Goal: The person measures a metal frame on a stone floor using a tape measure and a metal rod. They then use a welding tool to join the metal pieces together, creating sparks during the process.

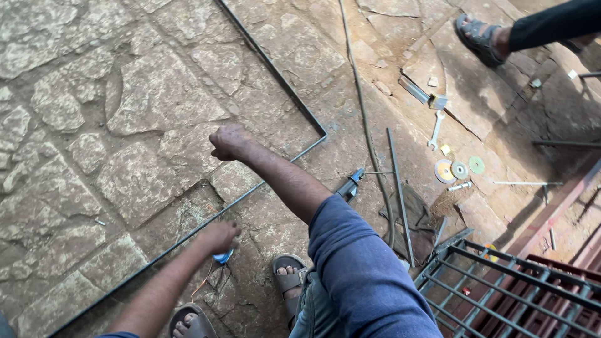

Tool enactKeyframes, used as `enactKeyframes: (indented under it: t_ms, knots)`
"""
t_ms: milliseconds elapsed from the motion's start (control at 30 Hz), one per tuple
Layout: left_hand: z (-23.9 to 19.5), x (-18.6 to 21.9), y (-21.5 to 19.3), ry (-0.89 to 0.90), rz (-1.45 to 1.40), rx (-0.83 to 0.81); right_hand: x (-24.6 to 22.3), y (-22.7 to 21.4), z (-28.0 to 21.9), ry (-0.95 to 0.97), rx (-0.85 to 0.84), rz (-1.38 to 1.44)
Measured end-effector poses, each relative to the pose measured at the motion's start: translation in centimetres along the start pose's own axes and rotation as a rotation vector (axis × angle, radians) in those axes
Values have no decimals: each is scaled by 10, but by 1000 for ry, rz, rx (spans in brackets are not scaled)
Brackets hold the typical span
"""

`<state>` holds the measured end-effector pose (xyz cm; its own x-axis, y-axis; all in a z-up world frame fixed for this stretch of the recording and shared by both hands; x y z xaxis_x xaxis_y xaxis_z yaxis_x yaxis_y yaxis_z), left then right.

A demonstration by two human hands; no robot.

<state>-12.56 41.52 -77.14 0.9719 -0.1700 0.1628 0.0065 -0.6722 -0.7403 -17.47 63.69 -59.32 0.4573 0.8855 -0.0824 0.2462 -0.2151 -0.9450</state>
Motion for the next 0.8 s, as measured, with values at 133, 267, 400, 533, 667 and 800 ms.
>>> enactKeyframes:
  t_ms: [133, 267, 400, 533, 667, 800]
  knots:
    - [-29, -51, -92, -25, 334, 216, -5, 11, 2, -52, 18, 4]
    - [-86, -139, -182, -346, -52, 186, -1, 17, 12, -7, 28, 21]
    - [-129, -177, -190, -493, 147, 12, 10, 32, 23, 135, 55, 166]
    - [-141, -220, -147, -522, 57, 65, 25, 75, 7, 492, 408, 1016]
    - [-120, -272, -81, -476, -152, 154, 28, 168, -42, 885, 996, 1437]
    - [-133, -334, -65, -590, -330, 343, 44, 240, -86, 1024, 1263, 1063]
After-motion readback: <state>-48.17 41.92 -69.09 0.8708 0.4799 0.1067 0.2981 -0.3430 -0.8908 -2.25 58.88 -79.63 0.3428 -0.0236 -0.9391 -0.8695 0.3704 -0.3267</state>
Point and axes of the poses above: each hand's wrist, its own z-axis towards the middle knuckle, its own y-axis out of the palm, x = y × z, the point moved 8 cm from there along z, towards the middle knuckle, and after that the axes turned 7 degrees about -y, right-handed, at the moved point
